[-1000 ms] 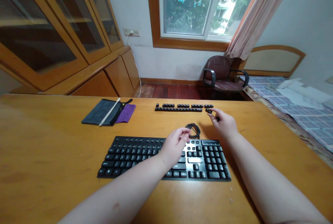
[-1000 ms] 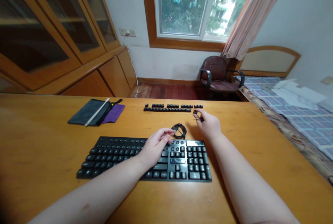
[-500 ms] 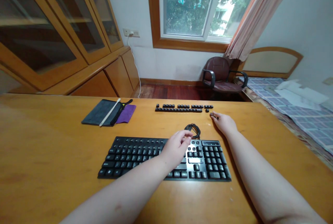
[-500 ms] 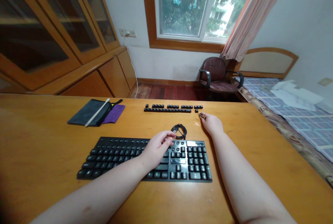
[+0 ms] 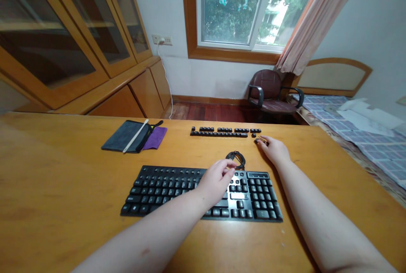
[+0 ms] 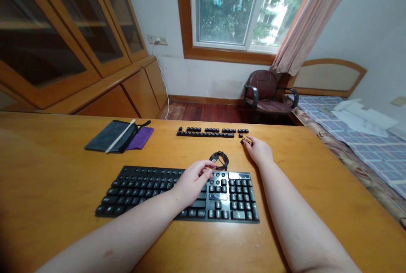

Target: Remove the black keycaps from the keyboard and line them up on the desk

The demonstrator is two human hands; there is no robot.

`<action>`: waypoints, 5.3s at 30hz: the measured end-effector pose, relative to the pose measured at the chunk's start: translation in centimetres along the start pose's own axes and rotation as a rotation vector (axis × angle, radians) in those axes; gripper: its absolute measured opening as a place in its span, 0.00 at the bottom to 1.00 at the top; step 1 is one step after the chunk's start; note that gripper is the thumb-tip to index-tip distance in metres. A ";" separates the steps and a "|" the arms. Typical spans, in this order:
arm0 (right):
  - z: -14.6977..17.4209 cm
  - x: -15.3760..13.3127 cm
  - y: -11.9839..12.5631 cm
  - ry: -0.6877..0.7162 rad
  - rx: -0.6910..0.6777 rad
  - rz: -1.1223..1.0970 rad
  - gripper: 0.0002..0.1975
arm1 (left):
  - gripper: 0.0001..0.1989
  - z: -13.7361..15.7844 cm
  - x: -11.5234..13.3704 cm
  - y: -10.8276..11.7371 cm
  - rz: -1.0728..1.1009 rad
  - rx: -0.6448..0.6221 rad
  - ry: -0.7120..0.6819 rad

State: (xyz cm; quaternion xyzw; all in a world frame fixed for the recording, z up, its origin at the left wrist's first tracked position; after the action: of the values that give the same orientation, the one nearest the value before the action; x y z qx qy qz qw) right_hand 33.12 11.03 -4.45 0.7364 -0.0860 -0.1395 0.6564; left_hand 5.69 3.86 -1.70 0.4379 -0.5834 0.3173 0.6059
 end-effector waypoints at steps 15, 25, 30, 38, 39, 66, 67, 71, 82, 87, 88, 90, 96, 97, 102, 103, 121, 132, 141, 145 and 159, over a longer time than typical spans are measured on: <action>0.4 -1.6 -0.2 0.095 -0.010 0.017 0.20 | 0.10 0.0 0.5 0.0 -0.029 -0.006 -0.012; 0.1 -0.9 0.0 0.041 -0.007 0.118 0.20 | 0.10 0.0 0.6 0.0 -0.018 -0.005 -0.006; 0.2 -0.8 0.4 0.000 -0.006 0.141 0.19 | 0.10 0.0 0.6 0.0 -0.043 -0.009 0.005; 0.2 -0.5 0.5 -0.037 -0.003 0.138 0.19 | 0.10 0.0 0.5 -0.1 -0.066 -0.014 -0.011; 0.2 -0.6 0.4 -0.035 -0.015 0.138 0.19 | 0.10 0.0 0.5 -0.1 -0.068 -0.015 -0.010; 0.0 -0.8 -0.6 -0.016 -0.076 0.110 0.25 | 0.10 0.0 0.5 -0.3 -0.133 -0.038 -0.015; 0.0 -0.8 -0.6 -0.015 -0.077 0.114 0.25 | 0.10 0.0 0.5 -0.2 -0.136 -0.038 -0.016; 0.0 -0.9 -0.6 0.004 -0.087 0.120 0.26 | 0.10 0.0 0.4 -0.3 -0.143 -0.041 -0.020; 0.0 -0.8 -0.7 0.012 -0.080 0.122 0.26 | 0.10 0.1 0.3 -0.3 -0.151 -0.044 -0.032; -0.1 -0.8 -0.9 0.006 -0.093 0.128 0.26 | 0.10 0.0 0.5 -0.3 -0.154 -0.044 -0.033; -0.1 -0.8 -0.9 0.006 -0.091 0.127 0.26 | 0.10 0.0 0.5 -0.3 -0.155 -0.043 -0.032; 0.0 -0.8 -0.9 0.005 -0.089 0.123 0.26 | 0.10 0.0 0.5 -0.2 -0.159 -0.042 -0.030; 0.1 -0.8 -0.6 -0.002 -0.077 0.108 0.28 | 0.10 0.1 0.6 -0.3 -0.159 -0.044 -0.030; 0.1 -0.8 -0.5 -0.003 -0.082 0.110 0.28 | 0.10 0.1 0.6 -0.3 -0.159 -0.041 -0.030; 0.1 -1.0 -0.6 0.010 -0.107 0.122 0.27 | 0.10 0.0 0.5 -0.3 -0.158 -0.043 -0.036; 0.1 -1.1 -0.6 0.015 -0.106 0.125 0.27 | 0.10 0.0 0.5 -0.3 -0.157 -0.044 -0.038; 0.7 -1.2 0.9 0.047 0.099 -0.080 0.23 | 0.10 0.1 0.8 -0.2 -0.182 -0.054 -0.052; 7.5 -7.3 6.0 0.558 0.228 -0.761 0.28 | 0.10 0.1 1.1 -0.5 -0.255 -0.074 -0.123; 10.4 -11.5 5.6 0.930 0.084 -0.744 0.23 | 0.10 0.0 0.9 -0.5 -0.224 -0.060 -0.133; 10.6 -12.0 4.9 0.998 0.094 -0.691 0.22 | 0.10 0.0 0.9 -0.5 -0.242 -0.066 -0.132; 12.3 -12.7 5.5 1.237 0.217 -0.553 0.16 | 0.11 0.0 0.3 -0.6 -0.281 -0.095 -0.104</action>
State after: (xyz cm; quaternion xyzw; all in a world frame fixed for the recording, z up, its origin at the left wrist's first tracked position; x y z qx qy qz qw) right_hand 17.52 2.64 0.97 0.7372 0.4823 0.1535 0.4476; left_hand 6.31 3.58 -1.47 0.5019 -0.5612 0.1784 0.6335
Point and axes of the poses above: each hand's wrist, its own z-axis away from the middle knuckle, its own y-axis out of the back of the hand, x = y × z, the point moved 6 cm from there along -z, towards the middle knuckle, and after that the axes turned 7 degrees about z, right-handed, at the moved point
